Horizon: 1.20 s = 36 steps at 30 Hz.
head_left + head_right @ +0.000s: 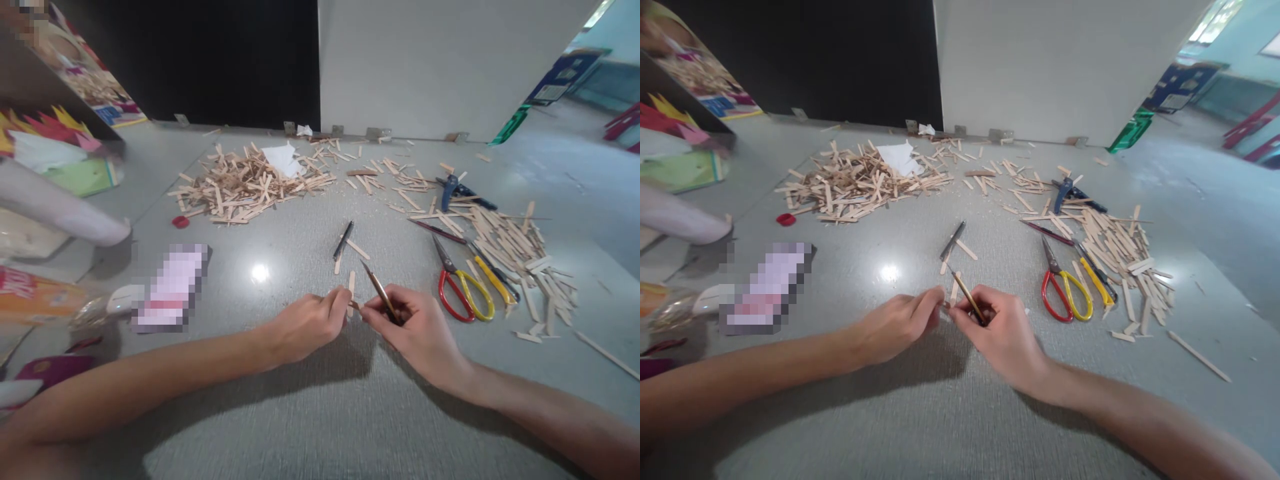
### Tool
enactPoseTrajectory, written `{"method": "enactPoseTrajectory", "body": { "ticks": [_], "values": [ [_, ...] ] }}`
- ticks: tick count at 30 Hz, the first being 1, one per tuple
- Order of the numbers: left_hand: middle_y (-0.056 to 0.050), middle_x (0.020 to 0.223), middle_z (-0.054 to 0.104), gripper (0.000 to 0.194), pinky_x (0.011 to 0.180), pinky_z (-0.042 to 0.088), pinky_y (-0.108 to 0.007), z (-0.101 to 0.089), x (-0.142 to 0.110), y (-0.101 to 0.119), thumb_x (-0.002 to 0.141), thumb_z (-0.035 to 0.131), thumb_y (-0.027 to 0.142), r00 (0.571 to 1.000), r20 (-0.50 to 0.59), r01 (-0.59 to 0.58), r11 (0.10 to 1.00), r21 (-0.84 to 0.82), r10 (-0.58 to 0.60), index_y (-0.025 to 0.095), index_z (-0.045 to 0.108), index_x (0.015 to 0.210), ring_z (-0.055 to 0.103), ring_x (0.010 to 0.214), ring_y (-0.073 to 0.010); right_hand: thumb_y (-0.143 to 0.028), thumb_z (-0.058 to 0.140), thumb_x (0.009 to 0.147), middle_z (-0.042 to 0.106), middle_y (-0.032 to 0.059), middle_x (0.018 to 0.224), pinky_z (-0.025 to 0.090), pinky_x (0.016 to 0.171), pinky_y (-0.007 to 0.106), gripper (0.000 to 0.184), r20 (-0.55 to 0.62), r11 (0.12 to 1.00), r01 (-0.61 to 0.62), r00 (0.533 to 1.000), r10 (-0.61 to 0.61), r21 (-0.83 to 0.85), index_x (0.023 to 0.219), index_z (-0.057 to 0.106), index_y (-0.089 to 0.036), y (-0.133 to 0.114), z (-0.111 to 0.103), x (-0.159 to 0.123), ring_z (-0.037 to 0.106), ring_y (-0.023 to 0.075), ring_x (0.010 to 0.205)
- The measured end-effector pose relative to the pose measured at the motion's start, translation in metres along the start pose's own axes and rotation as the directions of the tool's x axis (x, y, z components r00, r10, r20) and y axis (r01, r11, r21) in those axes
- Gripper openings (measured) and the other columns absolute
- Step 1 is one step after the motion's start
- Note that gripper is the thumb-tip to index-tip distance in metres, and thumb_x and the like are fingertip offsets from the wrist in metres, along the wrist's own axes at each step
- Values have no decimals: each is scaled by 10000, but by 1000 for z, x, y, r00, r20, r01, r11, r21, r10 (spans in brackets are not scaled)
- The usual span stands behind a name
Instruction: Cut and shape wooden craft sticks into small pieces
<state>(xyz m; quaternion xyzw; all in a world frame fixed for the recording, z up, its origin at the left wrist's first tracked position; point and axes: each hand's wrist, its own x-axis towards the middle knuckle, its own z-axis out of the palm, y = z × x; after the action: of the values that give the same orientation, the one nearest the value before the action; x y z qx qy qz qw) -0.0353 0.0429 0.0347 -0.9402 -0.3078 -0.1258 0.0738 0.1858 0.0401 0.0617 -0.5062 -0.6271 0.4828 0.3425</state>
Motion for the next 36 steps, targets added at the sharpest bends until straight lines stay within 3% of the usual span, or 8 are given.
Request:
{"method": "enactPoseTrajectory", "body": {
  "ticks": [7,12,15,18,21,25,31,36],
  "values": [
    [-237,1040,800,260,655,691,-342,6,2,-3,1071,380,2,965,-250,-47,988,144,82,5,516,1293,832,792,-269,-535,772,838,434,-88,451,287,384,240,356,0,972,-174,984,177,159,732,634,-225,1,8,-1,377,106,407],
    [-303,1095,790,231,785,719,-392,5,2,-5,1061,445,1,952,-288,-65,986,153,107,-29,529,1274,845,944,-329,-569,827,773,575,-42,539,314,377,230,397,-23,923,-220,971,240,315,757,644,-216,0,14,0,391,85,412],
    [-272,1095,794,284,792,717,-401,4,2,-7,1067,427,3,953,-292,-60,995,80,81,-10,494,1342,843,948,-320,-557,814,783,592,-34,552,320,372,229,379,-36,934,-184,978,204,308,754,655,-215,0,14,1,400,84,406],
    [-151,1012,808,328,707,700,-333,3,1,-8,1097,382,38,962,-273,-5,993,-119,-28,70,454,1416,832,817,-240,-515,789,813,514,-60,488,332,374,229,336,-83,969,-113,988,134,222,733,656,-218,-2,10,1,430,100,399],
    [-53,905,799,249,586,626,-241,-2,2,-9,1147,368,118,956,-234,101,947,-306,-178,141,501,1357,787,667,-166,-462,756,832,516,-59,490,343,379,228,285,-137,990,-45,989,63,130,721,660,-218,-4,6,3,449,103,400],
    [-34,902,811,160,636,612,-224,-8,5,-9,1163,447,182,919,-236,180,867,-465,-318,174,580,1252,815,748,-166,-415,731,862,510,-62,479,339,390,229,256,-172,998,19,985,-10,53,711,667,-219,-7,2,4,441,99,398],
    [-59,985,830,172,682,623,-236,-9,8,-9,1151,499,201,902,-290,150,863,-482,-319,182,654,1222,807,765,-159,-426,739,875,500,-58,486,334,401,231,278,-155,999,27,988,-20,38,711,652,-220,-5,2,1,435,102,417],
    [-67,1018,827,189,729,650,-256,-5,5,-10,1143,492,193,917,-262,146,864,-482,-301,181,633,1268,819,822,-172,-431,723,897,513,-50,515,366,429,248,272,-127,999,50,991,-47,20,730,679,-221,-2,3,0,452,115,448]
  ]
}}
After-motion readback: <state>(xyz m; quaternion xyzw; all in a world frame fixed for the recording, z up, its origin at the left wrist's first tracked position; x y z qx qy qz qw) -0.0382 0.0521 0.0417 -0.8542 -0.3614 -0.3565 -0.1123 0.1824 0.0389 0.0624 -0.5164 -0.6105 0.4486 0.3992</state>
